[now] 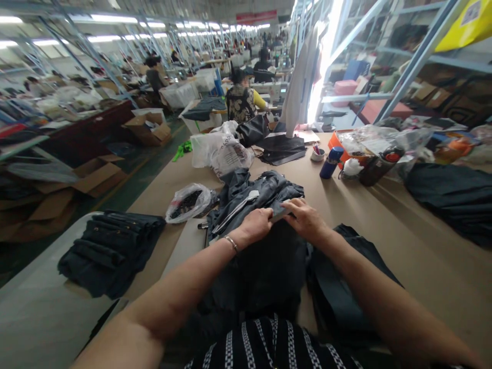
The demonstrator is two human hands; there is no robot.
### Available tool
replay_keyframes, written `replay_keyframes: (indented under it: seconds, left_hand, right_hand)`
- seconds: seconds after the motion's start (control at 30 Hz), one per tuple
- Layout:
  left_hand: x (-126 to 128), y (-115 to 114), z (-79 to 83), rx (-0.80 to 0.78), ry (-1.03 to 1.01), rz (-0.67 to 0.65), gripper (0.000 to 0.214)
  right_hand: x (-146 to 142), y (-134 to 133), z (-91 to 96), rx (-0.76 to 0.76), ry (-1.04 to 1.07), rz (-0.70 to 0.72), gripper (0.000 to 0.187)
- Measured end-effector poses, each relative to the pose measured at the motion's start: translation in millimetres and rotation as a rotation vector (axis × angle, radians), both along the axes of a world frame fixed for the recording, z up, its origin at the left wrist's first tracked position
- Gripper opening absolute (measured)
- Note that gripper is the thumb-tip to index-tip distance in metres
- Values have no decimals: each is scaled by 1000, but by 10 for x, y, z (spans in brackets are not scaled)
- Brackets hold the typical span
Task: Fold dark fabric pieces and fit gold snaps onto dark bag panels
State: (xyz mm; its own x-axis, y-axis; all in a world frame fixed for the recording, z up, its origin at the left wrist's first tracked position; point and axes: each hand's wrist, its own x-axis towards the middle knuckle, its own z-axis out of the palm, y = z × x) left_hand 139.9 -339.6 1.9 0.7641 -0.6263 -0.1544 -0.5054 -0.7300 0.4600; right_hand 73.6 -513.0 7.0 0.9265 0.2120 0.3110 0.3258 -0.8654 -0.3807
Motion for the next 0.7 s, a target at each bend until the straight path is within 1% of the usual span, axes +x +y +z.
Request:
replay_keyframes:
  seconds: [0.07,0.1,0.13,0.17,0.2,0.23,0.27,0.3,0.33,0.37,0.4,0.43,0.47,0.5,0.53,0.57,0.63,0.67,0.7]
  left_hand:
    - [-108,45,139,-146,27,19,11]
    - [-141,73,189,-221,62,52,14]
    - [-166,102,225,-289,109,97,17]
    - [-189,130,245,-344,162,147,20]
    - [-214,153,253,-393,212,195,22]
    - [-247,171,251,-436,246,233,24]
    - [-289,181,242,-467,255,253,25]
    - [-341,183,228,-482,241,251,26]
    - [-398,179,214,-478,209,228,25]
    - [-456,171,202,-458,170,190,23]
    - [-508,162,193,-429,131,143,21]
    - [-548,153,189,-396,101,96,18]
    - [-574,146,191,-367,80,50,15]
    - [-585,141,200,-346,66,2,13]
    - [-582,137,218,-330,51,-49,12]
    - [-570,133,244,-308,36,-99,12]
    - [-542,123,324,-239,-14,-182,11]
    - [-536,119,378,-208,-67,-214,10]
    - [-540,116,439,-199,-143,-230,8]
  right_hand:
    - [53,18,216,-113,-38,27,36]
    - [40,31,294,-125,-50,28,35]
    - [5,49,341,-90,-58,2,30]
    - [-46,71,354,-8,-50,-47,23]
    - [-104,97,333,110,-18,-105,18]
    - [-163,124,282,249,44,-154,18]
    - [-216,152,210,384,128,-185,23]
    - [-260,176,128,493,203,-204,28]
    - [-292,197,52,555,234,-218,30]
    - [-314,212,-5,550,204,-227,30]
    - [-328,219,-34,480,119,-236,29]
    - [-336,218,-30,352,7,-230,29]
    - [-340,209,8,191,-95,-195,30]
    - [-341,194,74,23,-155,-125,32]
    - [-338,174,159,-130,-155,-24,33]
    - [-333,147,253,-258,-107,86,31]
    - [-313,65,443,-433,59,256,21]
    - [-302,1,535,-488,144,283,17]
    - [-293,-84,626,-525,210,268,15]
